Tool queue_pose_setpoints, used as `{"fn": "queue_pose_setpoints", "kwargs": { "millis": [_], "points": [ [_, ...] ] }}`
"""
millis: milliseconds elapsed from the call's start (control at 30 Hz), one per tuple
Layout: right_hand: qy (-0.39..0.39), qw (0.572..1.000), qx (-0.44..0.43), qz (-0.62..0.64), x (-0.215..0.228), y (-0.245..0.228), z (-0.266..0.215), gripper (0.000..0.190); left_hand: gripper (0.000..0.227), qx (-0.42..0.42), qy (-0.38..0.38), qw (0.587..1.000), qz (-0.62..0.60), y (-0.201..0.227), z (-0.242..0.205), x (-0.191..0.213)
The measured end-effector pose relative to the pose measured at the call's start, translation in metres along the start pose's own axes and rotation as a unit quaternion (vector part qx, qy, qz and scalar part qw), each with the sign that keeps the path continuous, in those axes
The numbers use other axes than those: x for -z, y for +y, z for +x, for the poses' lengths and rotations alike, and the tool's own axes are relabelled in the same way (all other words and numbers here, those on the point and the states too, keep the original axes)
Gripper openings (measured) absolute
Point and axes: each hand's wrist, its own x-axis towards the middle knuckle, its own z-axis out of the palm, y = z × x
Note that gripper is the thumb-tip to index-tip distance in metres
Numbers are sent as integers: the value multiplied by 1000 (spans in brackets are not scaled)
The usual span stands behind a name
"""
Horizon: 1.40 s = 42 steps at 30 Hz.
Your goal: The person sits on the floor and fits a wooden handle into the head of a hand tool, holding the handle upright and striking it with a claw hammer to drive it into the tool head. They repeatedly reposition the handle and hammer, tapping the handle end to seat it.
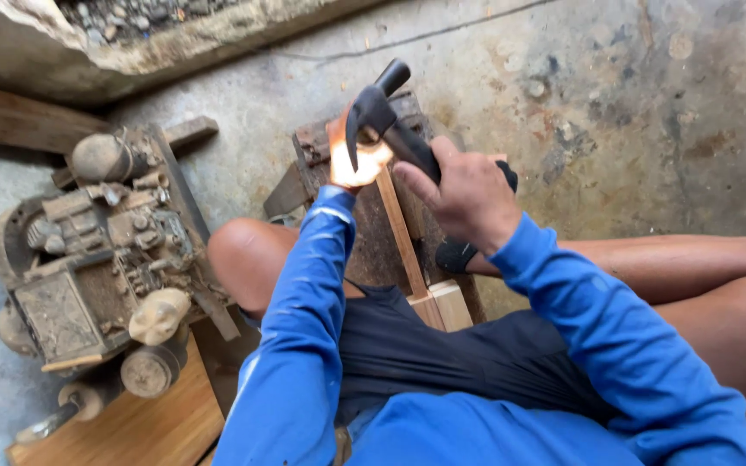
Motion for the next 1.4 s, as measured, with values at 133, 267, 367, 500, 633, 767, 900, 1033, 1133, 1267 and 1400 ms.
{"fn": "queue_pose_setpoints", "kwargs": {
  "millis": [133,267,367,500,633,767,900,1033,1133,1267,1400],
  "points": [
    [124,979,89,136,-8,-12,-15,50,37,28,6,999,-24,-32,-19,-8],
    [-5,999,-12,-53,-8,-8,5,52,32,79,-9,977,-198,-45,-24,-10],
    [39,999,21,7,0,-12,-1,49,42,74,44,993,-81,-81,-25,-22],
    [50,998,28,34,-12,-4,-2,50,27,140,-8,989,-56,-53,-32,-16],
    [63,997,34,44,6,-17,-7,47,51,23,66,995,-72,-19,-13,-16],
    [130,980,74,134,-18,3,-9,51,46,-10,13,999,46,-11,-14,-6],
    [32,999,34,-25,-6,8,-1,46,40,-44,2,996,80,-17,4,-6],
    [32,993,-22,115,12,-7,-16,37,26,63,157,948,-270,-49,16,-10],
    [81,991,-6,106,9,5,-29,40,31,54,142,964,-220,34,24,18],
    [38,974,-102,201,17,-5,-31,42,31,16,84,979,-183,41,22,18],
    [35,974,-107,196,19,-1,-35,44,29,57,44,977,-202,33,18,2]
  ]
}}
